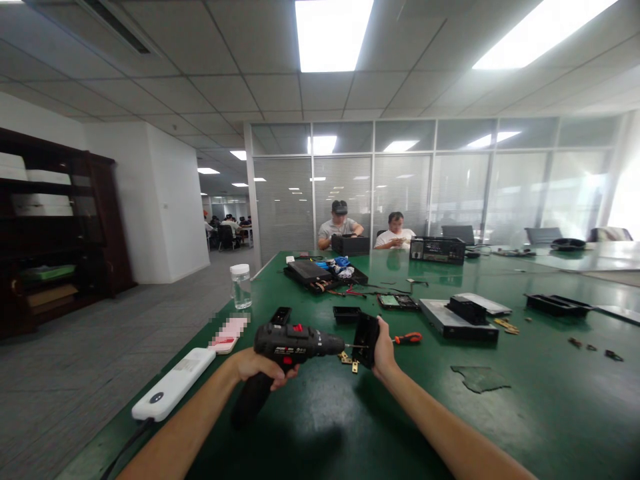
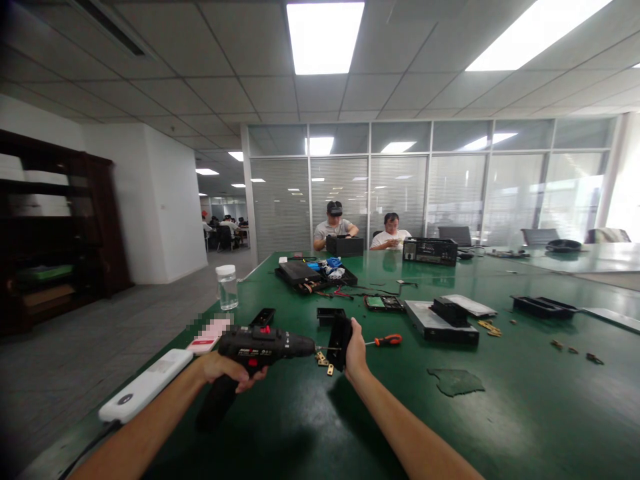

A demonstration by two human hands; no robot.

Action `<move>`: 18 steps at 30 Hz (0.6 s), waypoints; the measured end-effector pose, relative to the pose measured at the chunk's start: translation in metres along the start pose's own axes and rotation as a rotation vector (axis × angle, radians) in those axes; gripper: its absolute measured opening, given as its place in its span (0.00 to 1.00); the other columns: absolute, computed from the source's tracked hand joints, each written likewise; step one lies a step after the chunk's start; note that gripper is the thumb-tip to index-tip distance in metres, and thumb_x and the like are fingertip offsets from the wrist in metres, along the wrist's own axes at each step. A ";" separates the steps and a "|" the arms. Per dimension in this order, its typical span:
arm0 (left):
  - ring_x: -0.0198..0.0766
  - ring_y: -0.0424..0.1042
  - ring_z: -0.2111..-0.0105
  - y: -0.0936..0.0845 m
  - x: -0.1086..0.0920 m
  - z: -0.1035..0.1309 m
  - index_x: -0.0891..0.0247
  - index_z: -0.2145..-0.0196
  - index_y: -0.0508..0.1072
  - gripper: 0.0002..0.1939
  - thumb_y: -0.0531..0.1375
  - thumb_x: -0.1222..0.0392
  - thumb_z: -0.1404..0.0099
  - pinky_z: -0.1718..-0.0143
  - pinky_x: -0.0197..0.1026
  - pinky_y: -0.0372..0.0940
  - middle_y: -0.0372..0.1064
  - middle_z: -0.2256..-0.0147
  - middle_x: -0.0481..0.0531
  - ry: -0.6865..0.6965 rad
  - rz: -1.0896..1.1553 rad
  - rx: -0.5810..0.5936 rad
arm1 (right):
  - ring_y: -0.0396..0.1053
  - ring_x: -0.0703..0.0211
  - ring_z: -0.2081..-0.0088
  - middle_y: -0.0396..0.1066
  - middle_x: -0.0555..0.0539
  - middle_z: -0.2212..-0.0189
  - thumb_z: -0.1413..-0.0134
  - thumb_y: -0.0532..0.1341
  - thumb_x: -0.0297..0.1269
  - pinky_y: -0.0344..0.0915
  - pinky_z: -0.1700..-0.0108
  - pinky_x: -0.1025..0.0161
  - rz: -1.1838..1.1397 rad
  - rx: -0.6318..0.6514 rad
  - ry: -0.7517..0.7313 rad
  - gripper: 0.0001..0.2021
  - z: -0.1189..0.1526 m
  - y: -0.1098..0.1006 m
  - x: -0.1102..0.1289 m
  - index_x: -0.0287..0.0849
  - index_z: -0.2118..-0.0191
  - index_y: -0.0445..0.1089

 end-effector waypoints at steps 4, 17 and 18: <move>0.29 0.60 0.78 0.003 -0.002 0.000 0.70 0.63 0.69 0.20 0.63 0.64 0.57 0.78 0.33 0.56 0.63 0.70 0.51 0.012 -0.010 0.012 | 0.63 0.60 0.81 0.63 0.53 0.85 0.58 0.54 0.54 0.58 0.80 0.64 -0.010 -0.007 -0.043 0.18 0.000 0.000 0.004 0.42 0.74 0.64; 0.29 0.60 0.79 0.003 -0.003 -0.001 0.71 0.62 0.69 0.20 0.63 0.64 0.56 0.78 0.33 0.56 0.63 0.70 0.52 0.029 -0.016 0.023 | 0.64 0.59 0.79 0.64 0.53 0.84 0.58 0.54 0.54 0.60 0.78 0.64 0.009 -0.003 -0.088 0.18 -0.008 -0.004 0.001 0.42 0.74 0.66; 0.29 0.60 0.79 0.003 -0.004 -0.001 0.71 0.63 0.69 0.20 0.62 0.64 0.56 0.78 0.33 0.56 0.63 0.70 0.52 0.036 -0.019 0.021 | 0.64 0.59 0.79 0.65 0.53 0.84 0.58 0.54 0.54 0.60 0.78 0.64 0.010 0.003 -0.102 0.18 -0.008 -0.004 0.001 0.42 0.74 0.66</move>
Point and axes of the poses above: each hand's wrist, its own z-axis away from the middle knuckle, its own y-axis out of the palm, x = y × z, the point moved 5 cm from there along -z, towards the middle knuckle
